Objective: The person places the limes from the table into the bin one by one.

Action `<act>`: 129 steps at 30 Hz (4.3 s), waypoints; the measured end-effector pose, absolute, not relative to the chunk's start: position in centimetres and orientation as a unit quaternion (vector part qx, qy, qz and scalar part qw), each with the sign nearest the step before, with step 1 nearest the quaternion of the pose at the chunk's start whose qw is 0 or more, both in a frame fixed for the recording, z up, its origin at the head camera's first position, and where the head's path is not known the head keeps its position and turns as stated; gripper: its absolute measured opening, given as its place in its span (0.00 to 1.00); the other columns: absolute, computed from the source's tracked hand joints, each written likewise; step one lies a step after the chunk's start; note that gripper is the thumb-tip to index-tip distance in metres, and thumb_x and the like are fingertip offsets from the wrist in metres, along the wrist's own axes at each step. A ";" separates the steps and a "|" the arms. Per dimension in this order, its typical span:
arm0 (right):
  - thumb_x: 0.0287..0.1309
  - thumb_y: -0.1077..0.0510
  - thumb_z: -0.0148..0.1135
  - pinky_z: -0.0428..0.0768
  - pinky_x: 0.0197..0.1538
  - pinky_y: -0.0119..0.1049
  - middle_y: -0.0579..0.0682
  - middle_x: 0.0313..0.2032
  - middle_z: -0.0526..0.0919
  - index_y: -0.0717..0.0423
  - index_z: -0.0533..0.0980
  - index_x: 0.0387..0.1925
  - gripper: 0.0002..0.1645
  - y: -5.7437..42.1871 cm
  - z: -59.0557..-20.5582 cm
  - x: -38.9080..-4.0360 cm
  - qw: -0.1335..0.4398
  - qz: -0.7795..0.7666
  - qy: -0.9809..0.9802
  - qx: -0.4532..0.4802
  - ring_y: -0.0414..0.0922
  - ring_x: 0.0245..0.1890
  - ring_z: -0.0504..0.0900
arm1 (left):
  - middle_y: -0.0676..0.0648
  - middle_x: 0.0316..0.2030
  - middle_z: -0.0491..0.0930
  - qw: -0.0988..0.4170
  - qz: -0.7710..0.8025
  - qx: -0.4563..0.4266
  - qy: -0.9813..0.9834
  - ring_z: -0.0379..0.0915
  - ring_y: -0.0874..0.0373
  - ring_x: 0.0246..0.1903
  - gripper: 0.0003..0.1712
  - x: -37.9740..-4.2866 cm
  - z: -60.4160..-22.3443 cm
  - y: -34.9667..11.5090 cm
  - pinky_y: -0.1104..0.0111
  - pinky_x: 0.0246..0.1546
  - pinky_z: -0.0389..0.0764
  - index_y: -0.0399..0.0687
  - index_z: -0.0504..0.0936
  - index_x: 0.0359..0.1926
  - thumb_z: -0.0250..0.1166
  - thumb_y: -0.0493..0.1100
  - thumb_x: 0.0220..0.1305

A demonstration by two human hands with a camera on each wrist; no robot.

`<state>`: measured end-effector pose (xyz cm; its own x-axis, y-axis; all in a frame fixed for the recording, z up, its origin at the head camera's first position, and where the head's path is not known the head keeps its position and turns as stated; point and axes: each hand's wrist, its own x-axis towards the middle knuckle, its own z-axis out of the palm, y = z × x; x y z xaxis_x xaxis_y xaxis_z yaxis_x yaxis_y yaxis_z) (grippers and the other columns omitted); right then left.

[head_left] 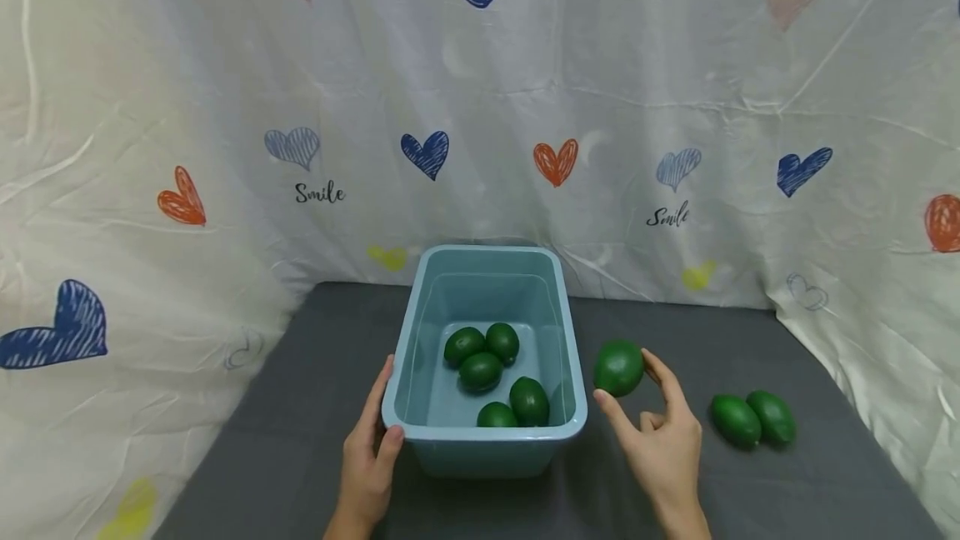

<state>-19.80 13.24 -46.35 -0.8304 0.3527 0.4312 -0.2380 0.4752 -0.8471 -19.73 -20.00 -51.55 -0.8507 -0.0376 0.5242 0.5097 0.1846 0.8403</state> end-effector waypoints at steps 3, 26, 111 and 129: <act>0.53 0.53 0.85 0.58 0.10 0.30 0.53 0.66 0.82 0.46 0.75 0.72 0.45 12.9 -46.1 -20.1 0.289 0.515 -0.807 -0.026 0.31 0.04 0.55 | 0.44 0.83 0.55 0.224 -0.615 -0.162 -0.738 0.55 0.62 0.80 0.42 -20.0 -51.5 -19.9 0.79 0.71 0.62 0.55 0.54 0.86 0.51 0.29 0.77; 0.51 0.53 0.86 0.57 0.11 0.31 0.51 0.64 0.82 0.46 0.76 0.72 0.46 10.0 -45.1 -21.1 0.269 0.543 -0.795 0.016 0.32 0.04 0.54 | 0.41 0.83 0.55 0.229 -0.607 -0.167 -0.742 0.54 0.62 0.80 0.41 -20.3 -51.1 -20.3 0.79 0.71 0.61 0.53 0.54 0.86 0.52 0.29 0.77; 0.56 0.54 0.80 0.79 0.45 0.66 0.68 0.63 0.82 0.64 0.75 0.70 0.43 26.7 -53.4 -23.1 0.304 0.324 -0.887 -0.122 0.68 0.43 0.85 | 0.41 0.82 0.59 0.259 -0.604 -0.152 -0.738 0.58 0.60 0.79 0.39 -19.9 -52.1 -19.4 0.78 0.70 0.65 0.51 0.57 0.85 0.52 0.28 0.77; 0.57 0.55 0.80 0.75 0.50 0.70 0.73 0.63 0.78 0.68 0.73 0.69 0.43 28.5 -55.6 -22.6 0.278 0.325 -0.887 -0.176 0.73 0.51 0.80 | 0.41 0.82 0.59 0.268 -0.597 -0.166 -0.738 0.59 0.60 0.79 0.40 -20.0 -52.1 -19.5 0.78 0.71 0.64 0.48 0.58 0.84 0.52 0.28 0.75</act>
